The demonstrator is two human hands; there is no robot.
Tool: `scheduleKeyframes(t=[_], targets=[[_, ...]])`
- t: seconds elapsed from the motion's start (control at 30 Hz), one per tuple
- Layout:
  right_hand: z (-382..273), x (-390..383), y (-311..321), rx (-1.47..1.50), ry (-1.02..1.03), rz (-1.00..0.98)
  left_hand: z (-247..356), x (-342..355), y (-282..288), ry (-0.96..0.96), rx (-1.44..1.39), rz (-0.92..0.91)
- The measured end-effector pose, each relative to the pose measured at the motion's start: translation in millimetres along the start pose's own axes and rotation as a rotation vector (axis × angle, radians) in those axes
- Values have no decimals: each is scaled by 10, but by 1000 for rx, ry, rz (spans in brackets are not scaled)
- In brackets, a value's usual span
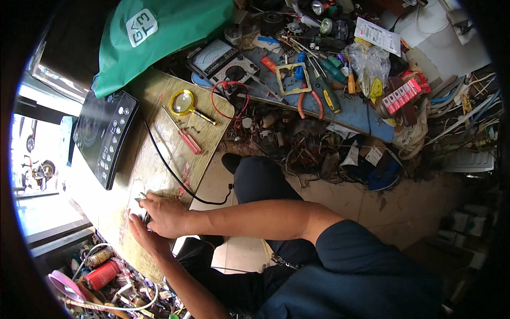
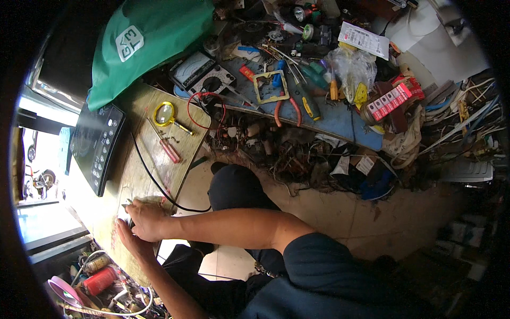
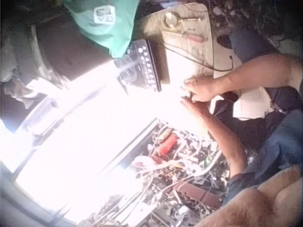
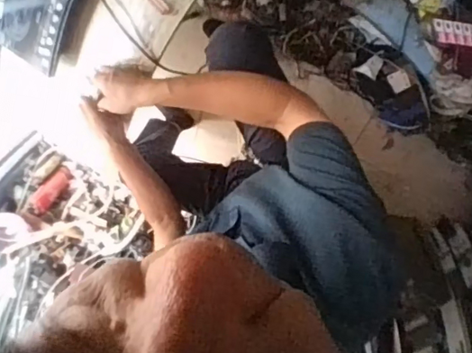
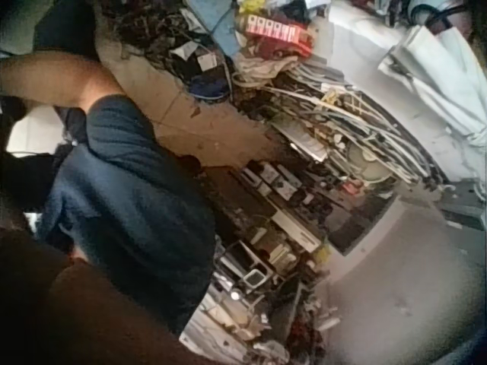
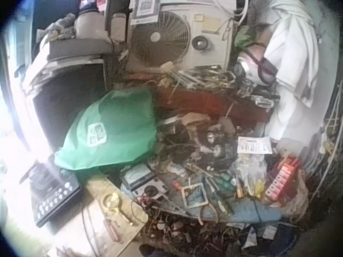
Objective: The person sits at a cluttered workbench and handles a small white electronic component, connecting multimeter probes to its terminals. They move a multimeter and other tools on the table, then repeatedly test the component with the probes while adjusting their grip and position.
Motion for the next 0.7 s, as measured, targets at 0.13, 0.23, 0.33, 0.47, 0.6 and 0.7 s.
scheduleKeyframes(t=[0.13,0.23,0.33,0.47,0.6,0.7], targets=[[-16,-4,9,32,13,2,-67,56,83,-70,32,-14],[-13,14,37,47,0,2,-57,36,82,-90,44,0],[-21,24,60,41,-14,-4,12,-80,-35,-50,34,-3],[-52,42,71,9,-20,-27,63,-139,-121,-88,64,61],[-82,34,72,17,-45,-57,-26,-30,15,-85,35,30],[-90,46,79,-3,-39,-56,-32,6,76,-82,66,-1]])
Point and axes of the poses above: each hand's wrist, its own x-axis towards the middle knuckle, its own y-axis out of the back of the hand, z = x × y, the point moved 4 cm from there along x, towards the middle knuckle, and after that the axes turned 14 degrees about z, right-handed, at the moved point
